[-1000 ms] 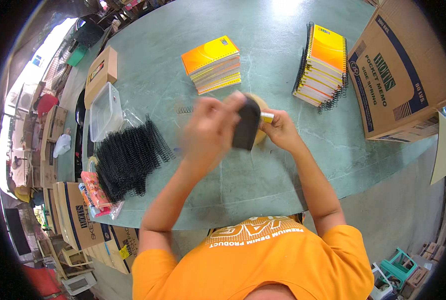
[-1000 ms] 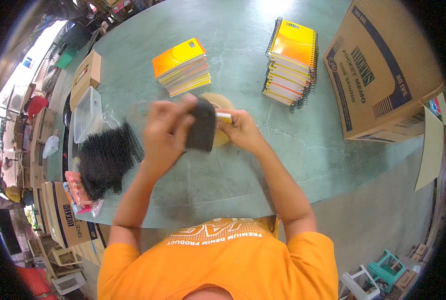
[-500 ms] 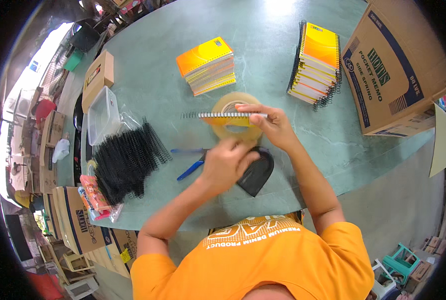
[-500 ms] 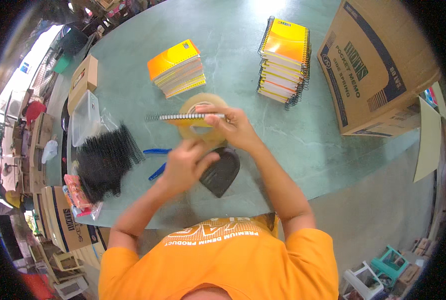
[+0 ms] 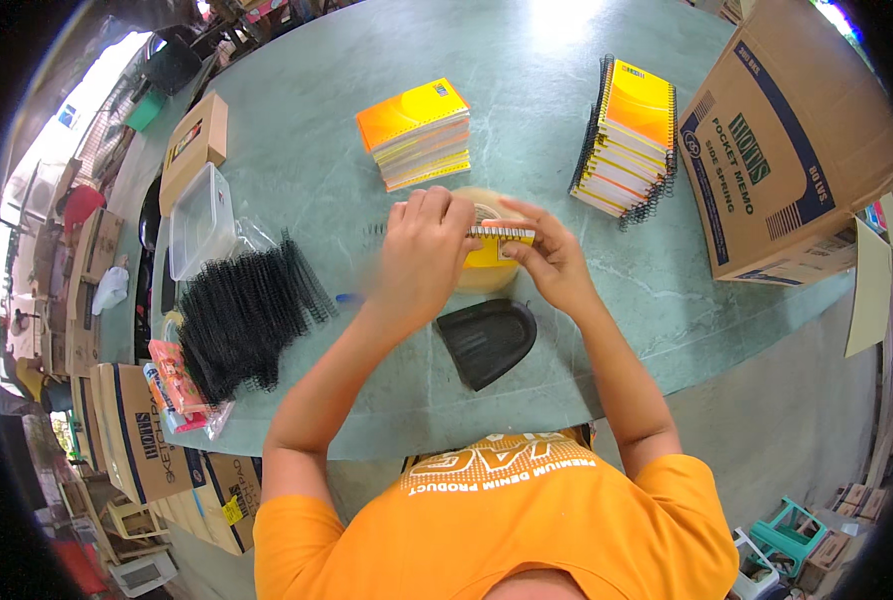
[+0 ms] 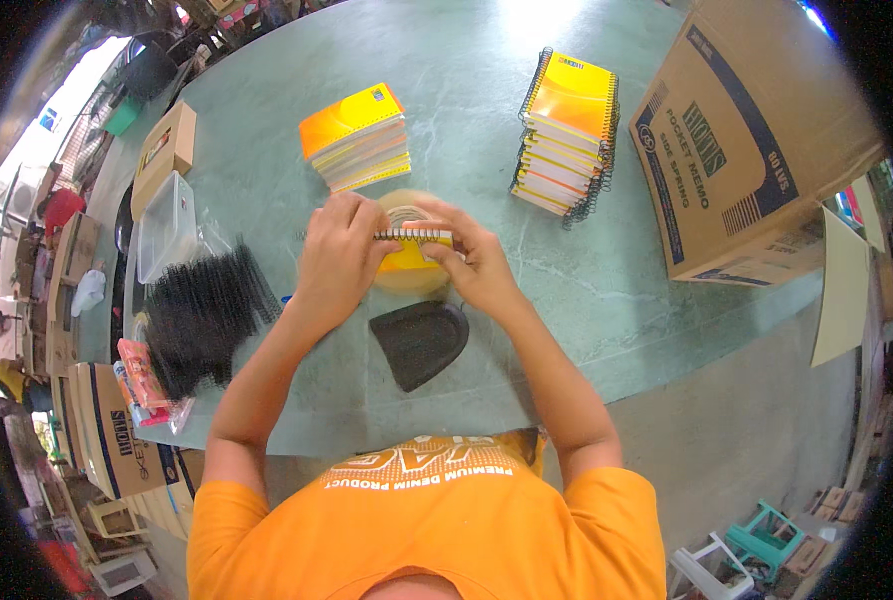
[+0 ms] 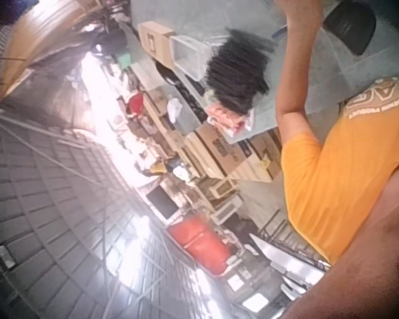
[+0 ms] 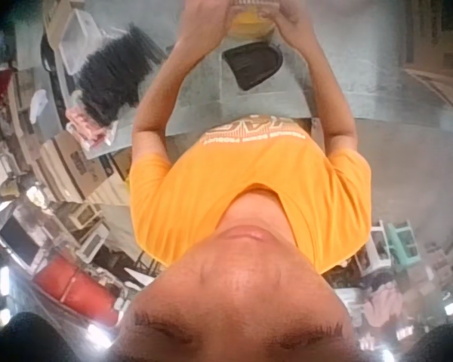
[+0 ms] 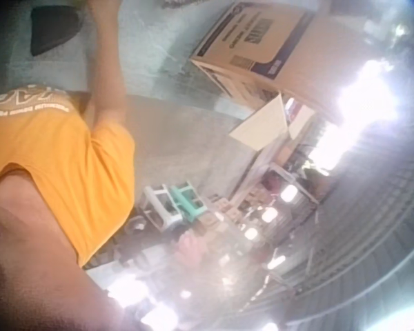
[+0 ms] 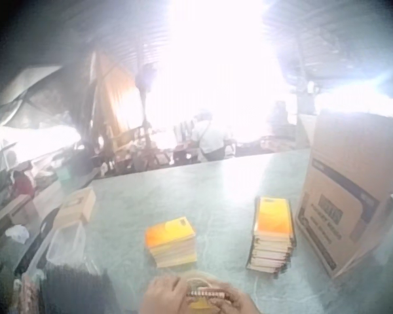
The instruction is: The person assembles spiral notebooks by threading a plastic coil through the pre-punched holes of notebook covers and pages, then uses pliers to cut the excess coil and crimp the ends.
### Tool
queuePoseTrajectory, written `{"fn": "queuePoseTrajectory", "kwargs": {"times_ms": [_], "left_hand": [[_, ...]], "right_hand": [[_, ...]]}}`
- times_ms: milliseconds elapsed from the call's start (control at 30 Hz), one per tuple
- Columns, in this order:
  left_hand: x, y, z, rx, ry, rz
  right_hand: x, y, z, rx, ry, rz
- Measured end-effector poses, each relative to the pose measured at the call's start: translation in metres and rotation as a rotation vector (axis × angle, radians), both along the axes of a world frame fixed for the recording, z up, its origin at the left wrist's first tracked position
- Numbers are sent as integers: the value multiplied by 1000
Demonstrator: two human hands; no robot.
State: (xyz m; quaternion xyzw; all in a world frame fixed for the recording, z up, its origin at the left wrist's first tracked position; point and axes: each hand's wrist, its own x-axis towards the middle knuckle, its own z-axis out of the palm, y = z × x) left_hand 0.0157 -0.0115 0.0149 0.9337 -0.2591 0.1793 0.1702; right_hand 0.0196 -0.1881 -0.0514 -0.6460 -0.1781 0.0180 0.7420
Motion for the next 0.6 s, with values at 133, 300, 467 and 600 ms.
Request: {"fn": "queuePoseTrajectory", "kwargs": {"times_ms": [133,300,467,600], "left_hand": [[3,-1,-8,-14,-103,-19],[4,5,-5,23,-37,-40],[3,-2,-6,-33,-49,-59],[4,-4,-2,-68,-4,-103]], "right_hand": [[3,-9,-7,-163,-3,-5],[-3,-4,-1,-65,-109,-127],[-7,-10,1,-229,-143,-217],[-9,-9,-8,-204,-93,-270]]}}
